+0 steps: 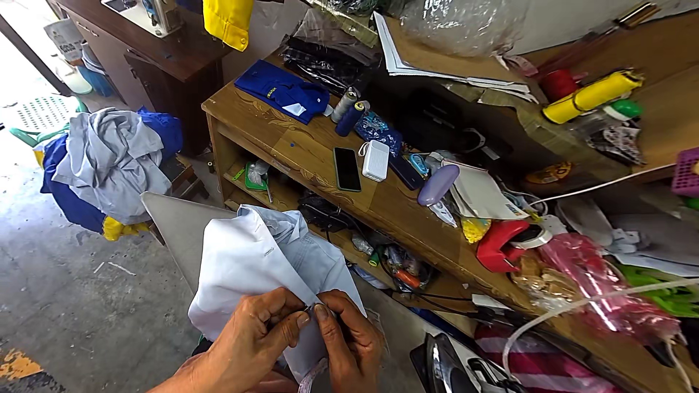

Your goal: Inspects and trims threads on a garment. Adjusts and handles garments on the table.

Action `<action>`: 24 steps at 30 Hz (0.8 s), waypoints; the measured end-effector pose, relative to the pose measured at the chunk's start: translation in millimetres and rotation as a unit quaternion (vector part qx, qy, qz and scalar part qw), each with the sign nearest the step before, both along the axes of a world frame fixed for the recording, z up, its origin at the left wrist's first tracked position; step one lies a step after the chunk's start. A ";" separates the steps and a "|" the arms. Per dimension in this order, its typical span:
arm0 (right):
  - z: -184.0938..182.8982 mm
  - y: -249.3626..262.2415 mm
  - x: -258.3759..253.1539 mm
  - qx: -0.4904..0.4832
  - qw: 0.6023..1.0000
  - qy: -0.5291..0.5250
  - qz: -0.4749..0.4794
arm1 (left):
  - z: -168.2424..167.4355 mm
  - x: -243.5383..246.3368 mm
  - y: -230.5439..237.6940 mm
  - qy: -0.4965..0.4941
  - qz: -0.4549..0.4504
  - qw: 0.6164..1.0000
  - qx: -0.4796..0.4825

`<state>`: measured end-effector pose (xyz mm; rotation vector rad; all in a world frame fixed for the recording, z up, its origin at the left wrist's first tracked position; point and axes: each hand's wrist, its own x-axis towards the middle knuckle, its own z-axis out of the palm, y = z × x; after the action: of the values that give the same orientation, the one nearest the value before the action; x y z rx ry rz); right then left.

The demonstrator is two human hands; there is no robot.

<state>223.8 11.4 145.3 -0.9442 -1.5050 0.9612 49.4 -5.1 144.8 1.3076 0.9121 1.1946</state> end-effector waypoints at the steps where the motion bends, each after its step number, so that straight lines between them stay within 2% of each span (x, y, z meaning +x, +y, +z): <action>1: -0.2 -0.4 -0.1 -0.002 1.000 0.002 0.000 | -0.2 0.0 -0.1 0.001 0.000 1.000 0.001; 13: 1.7 -3.3 0.7 -0.004 1.000 0.018 0.001 | 5.3 -1.8 -2.3 -0.012 -0.026 1.000 -0.012; 24: 7.2 -5.2 0.9 0.019 1.000 -0.015 0.005 | 8.8 0.2 -6.4 -0.013 -0.004 1.000 -0.008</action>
<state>224.7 6.3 152.5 -0.9285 -1.5497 0.9262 49.6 -11.5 153.6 1.2780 0.8950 1.1931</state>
